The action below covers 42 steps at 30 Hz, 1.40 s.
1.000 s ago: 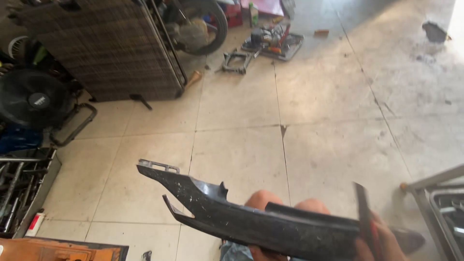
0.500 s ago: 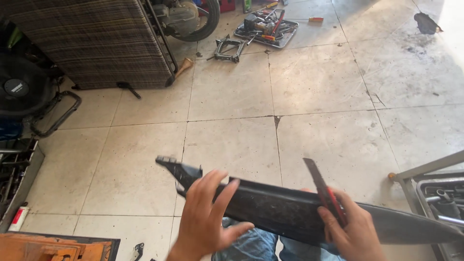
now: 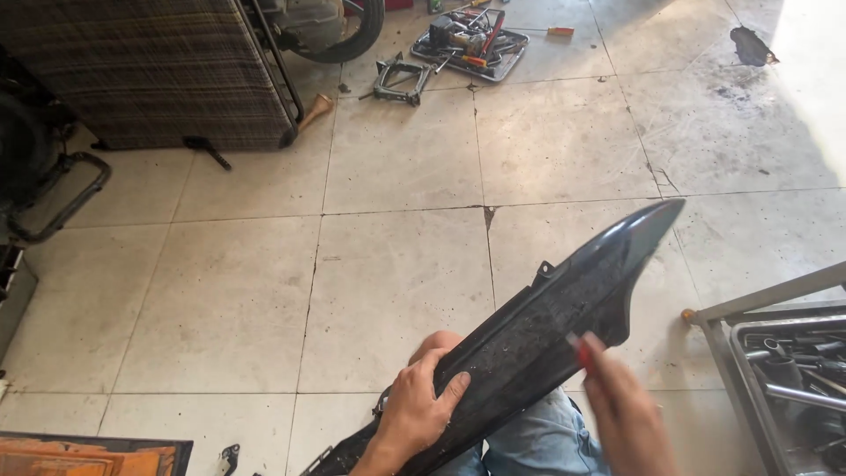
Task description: The recorder is using a blade to scrape and trim the edges of a black plastic motorcycle fender.
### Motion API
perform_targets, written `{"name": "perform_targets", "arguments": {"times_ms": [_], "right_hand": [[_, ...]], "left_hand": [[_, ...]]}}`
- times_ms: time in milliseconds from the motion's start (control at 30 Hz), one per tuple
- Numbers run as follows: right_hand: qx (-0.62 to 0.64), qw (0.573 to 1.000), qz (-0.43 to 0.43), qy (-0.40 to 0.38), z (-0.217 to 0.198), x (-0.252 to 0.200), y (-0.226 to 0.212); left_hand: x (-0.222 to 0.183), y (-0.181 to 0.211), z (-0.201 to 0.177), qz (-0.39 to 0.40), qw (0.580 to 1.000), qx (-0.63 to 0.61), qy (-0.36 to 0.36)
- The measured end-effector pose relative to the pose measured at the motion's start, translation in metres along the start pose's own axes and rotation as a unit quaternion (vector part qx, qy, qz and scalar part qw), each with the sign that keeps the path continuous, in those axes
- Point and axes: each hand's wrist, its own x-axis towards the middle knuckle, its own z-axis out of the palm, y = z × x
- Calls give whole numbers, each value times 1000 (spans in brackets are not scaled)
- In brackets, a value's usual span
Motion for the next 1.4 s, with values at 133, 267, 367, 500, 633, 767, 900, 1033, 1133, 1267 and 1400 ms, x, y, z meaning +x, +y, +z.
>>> {"name": "perform_targets", "arguments": {"times_ms": [133, 267, 367, 500, 633, 767, 900, 1033, 1133, 1267, 1400], "right_hand": [[25, 994, -76, -68, 29, -38, 23], [-30, 989, -146, -25, 47, -60, 19], [-104, 974, -201, 11, 49, -50, 15], [-184, 973, -122, 71, 12, 0, 10], [-153, 969, -192, 22, 31, -23, 1], [-154, 962, -227, 11, 26, -8, -5], [-137, 951, -274, -29, 29, -19, -8], [-256, 913, -311, 64, 19, 25, 42], [-181, 939, -289, 51, 15, 20, 33], [-173, 928, -330, 1, 25, 7, 9], [-240, 922, -301, 43, 17, 37, 36]], "left_hand": [[-8, 12, 1, 1, 998, -14, -61], [-14, -1, 13, 18, 993, 59, -105], [-20, 1, 14, 4, 996, 38, -82], [-29, -2, 25, -69, 996, 43, -46], [-26, 9, 24, -126, 988, 48, -68], [-26, 10, 29, -101, 993, 49, -46], [-23, 8, 29, -118, 990, 50, -58], [-25, 7, 36, -90, 992, 64, -56], [-25, 5, 38, -86, 994, 50, -54], [-12, 1, 39, -74, 995, 54, -34], [-12, 3, 36, -94, 993, 44, -52]]}}
